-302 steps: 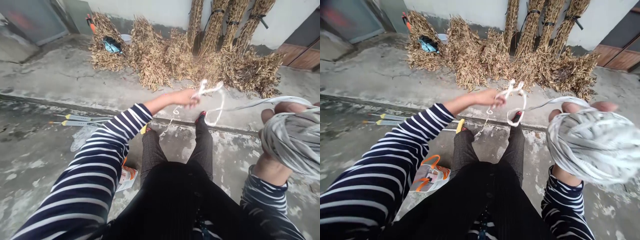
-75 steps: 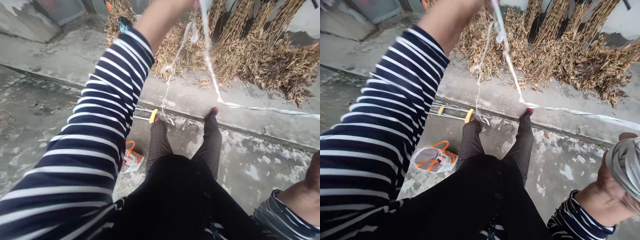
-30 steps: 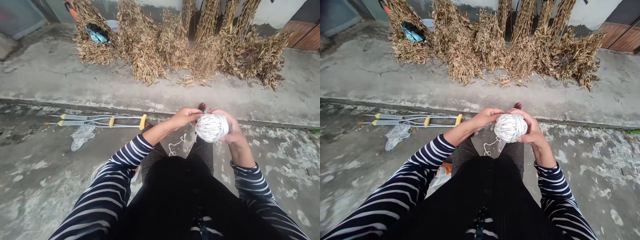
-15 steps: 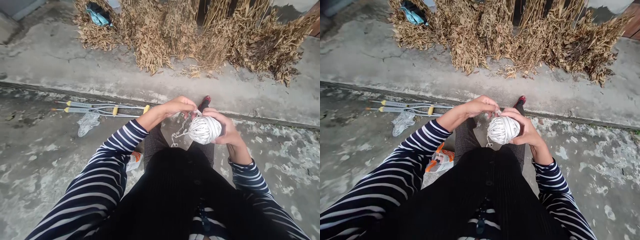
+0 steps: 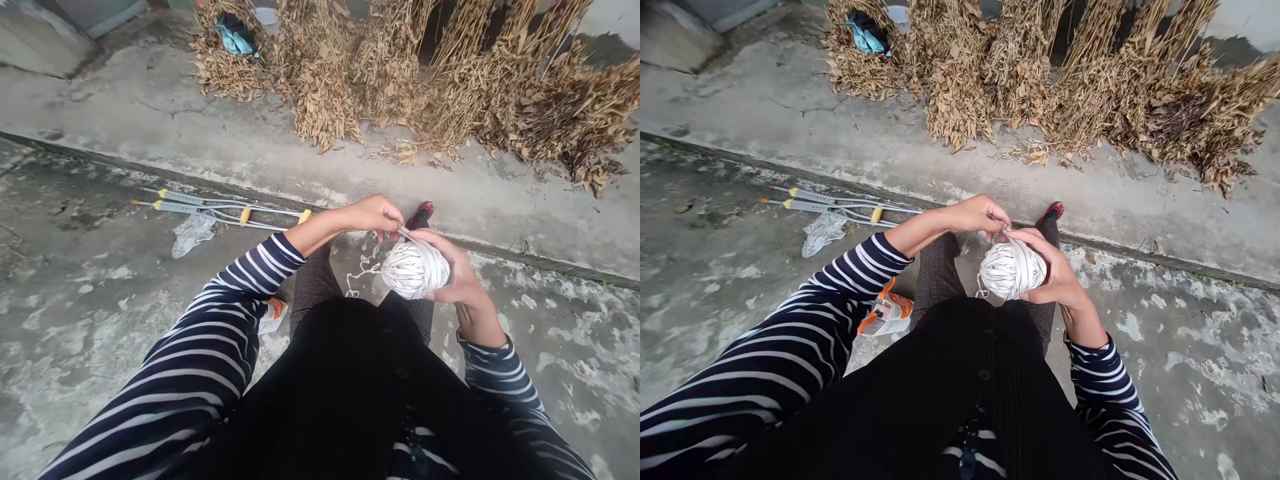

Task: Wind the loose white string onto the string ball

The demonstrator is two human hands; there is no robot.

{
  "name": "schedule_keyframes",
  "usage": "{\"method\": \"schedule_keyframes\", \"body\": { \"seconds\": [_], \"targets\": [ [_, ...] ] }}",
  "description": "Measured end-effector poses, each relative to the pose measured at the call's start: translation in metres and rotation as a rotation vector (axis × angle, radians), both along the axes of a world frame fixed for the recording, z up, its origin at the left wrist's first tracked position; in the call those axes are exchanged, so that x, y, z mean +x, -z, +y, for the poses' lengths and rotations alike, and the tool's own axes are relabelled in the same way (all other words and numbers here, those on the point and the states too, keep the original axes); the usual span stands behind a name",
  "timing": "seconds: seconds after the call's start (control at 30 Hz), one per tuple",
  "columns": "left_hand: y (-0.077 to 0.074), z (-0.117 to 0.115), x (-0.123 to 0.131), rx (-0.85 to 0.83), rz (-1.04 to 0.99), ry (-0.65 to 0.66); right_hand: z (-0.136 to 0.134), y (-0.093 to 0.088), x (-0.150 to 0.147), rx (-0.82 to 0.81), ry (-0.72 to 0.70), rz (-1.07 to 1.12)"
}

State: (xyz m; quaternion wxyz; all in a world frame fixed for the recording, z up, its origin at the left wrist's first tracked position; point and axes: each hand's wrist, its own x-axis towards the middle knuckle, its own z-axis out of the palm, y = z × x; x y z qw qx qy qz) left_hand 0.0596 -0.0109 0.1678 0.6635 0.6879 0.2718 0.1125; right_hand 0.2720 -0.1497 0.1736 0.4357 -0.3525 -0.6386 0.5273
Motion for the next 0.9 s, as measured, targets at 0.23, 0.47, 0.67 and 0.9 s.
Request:
{"method": "schedule_keyframes", "body": {
  "seconds": [0.23, 0.47, 0.67, 0.9],
  "targets": [
    [0.028, 0.005, 0.002, -0.045, 0.071, -0.057, -0.005, -0.007, -0.001, 0.061, -0.003, -0.038],
    [0.057, 0.020, -0.003, -0.034, 0.152, -0.147, -0.017, -0.015, 0.003, 0.057, -0.013, -0.075],
    [0.075, 0.028, -0.001, -0.012, 0.246, -0.219, -0.020, -0.017, 0.004, 0.023, 0.006, -0.058],
    [0.115, 0.035, 0.001, -0.174, 0.293, -0.179, -0.024, -0.034, 0.008, 0.081, 0.036, -0.096]
  ]
}}
